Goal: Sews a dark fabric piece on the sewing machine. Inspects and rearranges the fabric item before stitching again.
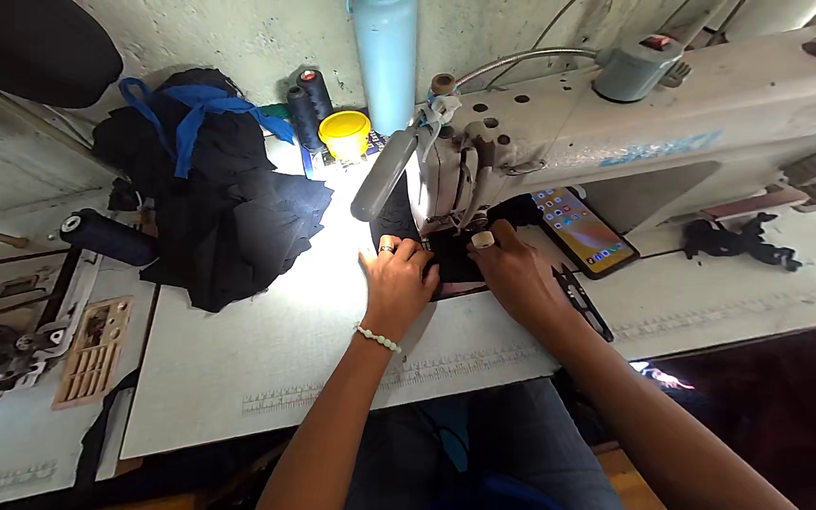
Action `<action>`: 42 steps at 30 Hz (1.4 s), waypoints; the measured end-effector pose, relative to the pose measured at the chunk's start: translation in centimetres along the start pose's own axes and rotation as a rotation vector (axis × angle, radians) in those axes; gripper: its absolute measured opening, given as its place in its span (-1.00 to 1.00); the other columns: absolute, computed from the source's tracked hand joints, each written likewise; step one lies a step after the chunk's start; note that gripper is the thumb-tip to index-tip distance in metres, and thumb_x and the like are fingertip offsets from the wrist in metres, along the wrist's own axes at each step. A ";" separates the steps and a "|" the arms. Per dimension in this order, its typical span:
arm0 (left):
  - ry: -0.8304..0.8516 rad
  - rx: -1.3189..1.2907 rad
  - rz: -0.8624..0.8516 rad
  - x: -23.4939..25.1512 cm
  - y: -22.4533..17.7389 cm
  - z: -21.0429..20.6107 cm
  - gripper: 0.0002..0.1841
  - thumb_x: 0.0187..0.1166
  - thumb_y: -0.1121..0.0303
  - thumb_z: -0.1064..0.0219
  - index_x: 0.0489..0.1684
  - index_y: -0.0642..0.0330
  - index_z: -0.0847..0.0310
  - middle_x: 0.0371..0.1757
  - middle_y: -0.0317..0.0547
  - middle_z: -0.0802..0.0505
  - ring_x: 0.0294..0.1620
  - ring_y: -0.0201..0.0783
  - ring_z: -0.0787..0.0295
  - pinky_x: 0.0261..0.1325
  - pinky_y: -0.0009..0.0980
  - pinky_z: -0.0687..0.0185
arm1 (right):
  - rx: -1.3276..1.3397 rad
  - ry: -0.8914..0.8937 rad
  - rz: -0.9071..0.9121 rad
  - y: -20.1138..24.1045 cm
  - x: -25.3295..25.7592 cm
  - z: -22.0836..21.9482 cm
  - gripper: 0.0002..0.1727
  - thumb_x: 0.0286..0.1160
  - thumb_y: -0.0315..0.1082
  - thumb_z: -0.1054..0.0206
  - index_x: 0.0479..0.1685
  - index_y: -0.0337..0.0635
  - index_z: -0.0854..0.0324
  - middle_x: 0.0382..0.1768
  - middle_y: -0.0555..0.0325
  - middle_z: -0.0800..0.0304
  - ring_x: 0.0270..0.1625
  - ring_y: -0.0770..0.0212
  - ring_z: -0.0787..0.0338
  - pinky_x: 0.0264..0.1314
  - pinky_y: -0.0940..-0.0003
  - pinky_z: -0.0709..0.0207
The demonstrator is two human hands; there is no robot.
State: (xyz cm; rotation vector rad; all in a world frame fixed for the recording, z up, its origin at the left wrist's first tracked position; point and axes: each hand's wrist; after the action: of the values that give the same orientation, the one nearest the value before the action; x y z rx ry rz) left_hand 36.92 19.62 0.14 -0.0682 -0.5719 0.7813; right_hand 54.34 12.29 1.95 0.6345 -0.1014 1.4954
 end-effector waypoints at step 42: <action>0.095 -0.098 -0.281 -0.5 1.8 1.4 -0.82 0.39 0.46 -0.31 -0.42 0.07 -0.87 -0.09 -0.29 -0.93 0.25 -0.04 -0.72 0.51 0.30 -0.14 | 0.435 0.032 -0.246 3.5 -3.1 -1.1 -0.78 0.65 -0.41 -0.25 -0.04 -0.31 -0.81 -0.20 -0.04 -0.88 -0.19 0.13 -0.88 -0.02 0.24 -0.74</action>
State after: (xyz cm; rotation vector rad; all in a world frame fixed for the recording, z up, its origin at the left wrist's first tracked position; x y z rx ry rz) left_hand 34.76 20.32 0.56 -0.1121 -0.5161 0.4738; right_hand 50.42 9.84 0.80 0.9344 0.3253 1.2939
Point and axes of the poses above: each hand's wrist, its own x-axis towards the middle knuckle, its own z-axis out of the back of the hand, y = z × x
